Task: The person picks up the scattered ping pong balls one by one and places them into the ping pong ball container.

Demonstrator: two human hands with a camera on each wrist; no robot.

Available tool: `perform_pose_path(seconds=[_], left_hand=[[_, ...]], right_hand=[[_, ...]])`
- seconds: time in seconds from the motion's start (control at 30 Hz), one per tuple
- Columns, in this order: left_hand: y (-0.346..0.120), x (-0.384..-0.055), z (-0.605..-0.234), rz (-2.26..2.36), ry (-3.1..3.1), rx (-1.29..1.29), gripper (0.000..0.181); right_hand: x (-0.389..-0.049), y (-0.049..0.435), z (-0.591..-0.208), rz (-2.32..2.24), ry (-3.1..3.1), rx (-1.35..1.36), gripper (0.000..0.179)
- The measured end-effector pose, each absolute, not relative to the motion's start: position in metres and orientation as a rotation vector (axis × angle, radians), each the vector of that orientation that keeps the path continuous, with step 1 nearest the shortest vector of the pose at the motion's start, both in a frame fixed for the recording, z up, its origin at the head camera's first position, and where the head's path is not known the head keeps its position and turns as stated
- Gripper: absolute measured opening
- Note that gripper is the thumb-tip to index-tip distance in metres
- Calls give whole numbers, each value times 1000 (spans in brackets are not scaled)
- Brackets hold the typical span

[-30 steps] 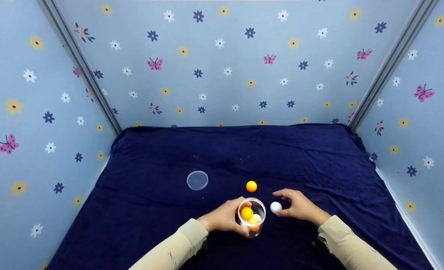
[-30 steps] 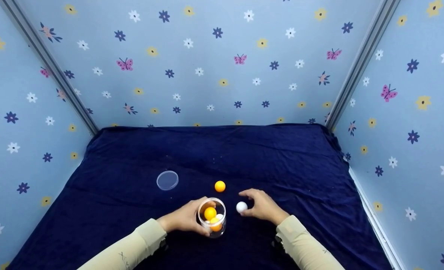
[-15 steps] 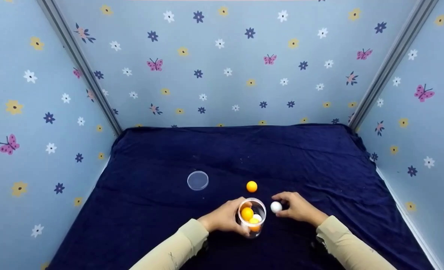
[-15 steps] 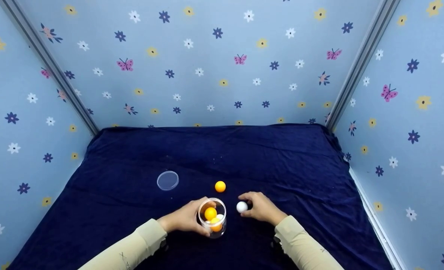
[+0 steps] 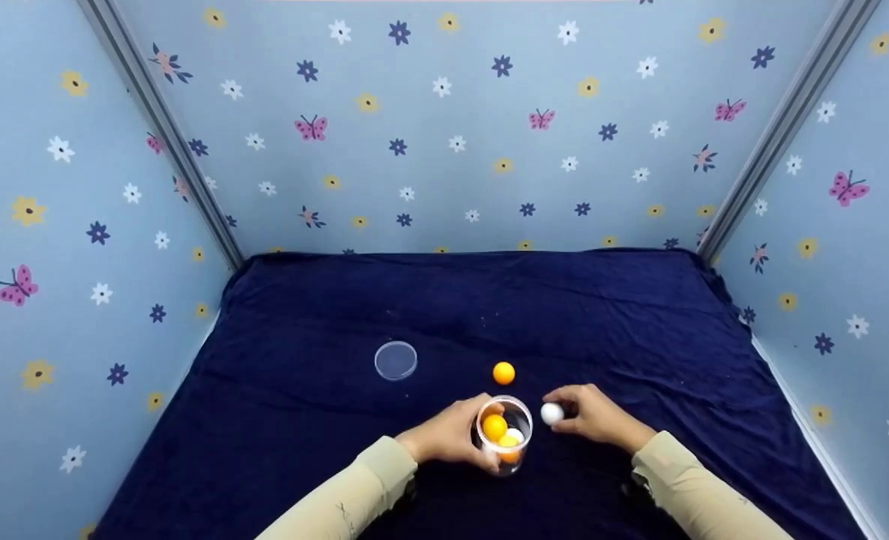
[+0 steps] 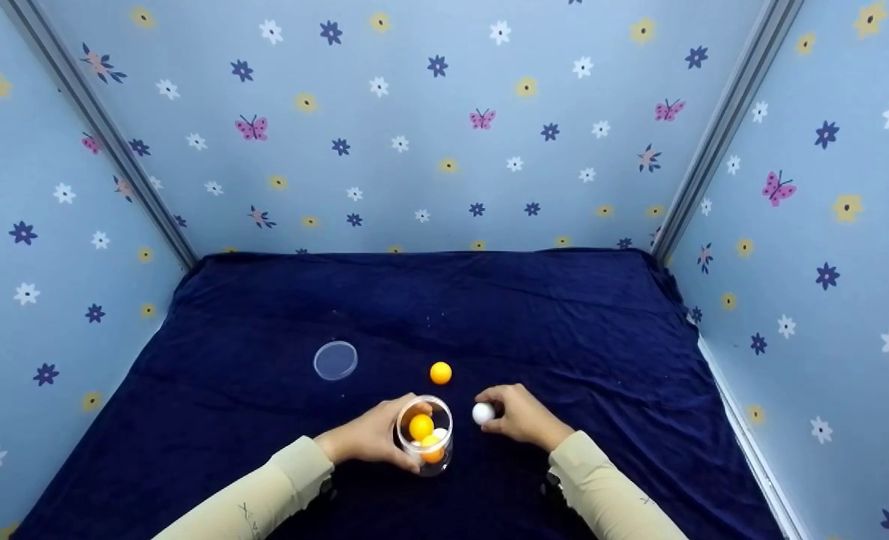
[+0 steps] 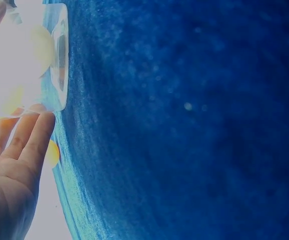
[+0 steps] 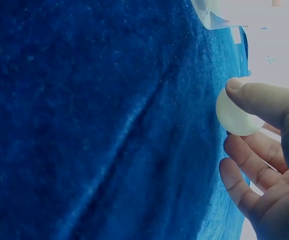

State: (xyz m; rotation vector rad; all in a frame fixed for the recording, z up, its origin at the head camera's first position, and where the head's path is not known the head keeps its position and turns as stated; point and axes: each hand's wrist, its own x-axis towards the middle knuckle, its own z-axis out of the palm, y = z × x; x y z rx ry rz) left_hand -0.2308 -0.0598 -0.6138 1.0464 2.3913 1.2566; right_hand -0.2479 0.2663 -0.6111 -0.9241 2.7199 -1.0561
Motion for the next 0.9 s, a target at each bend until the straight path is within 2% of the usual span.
perform_pose_path(seconds=[0.9], left_hand=[[-60,-232,-615,1277,2381,1063,82]], right_hand=[[-247,260,-590,-1232,2755,-925,42]])
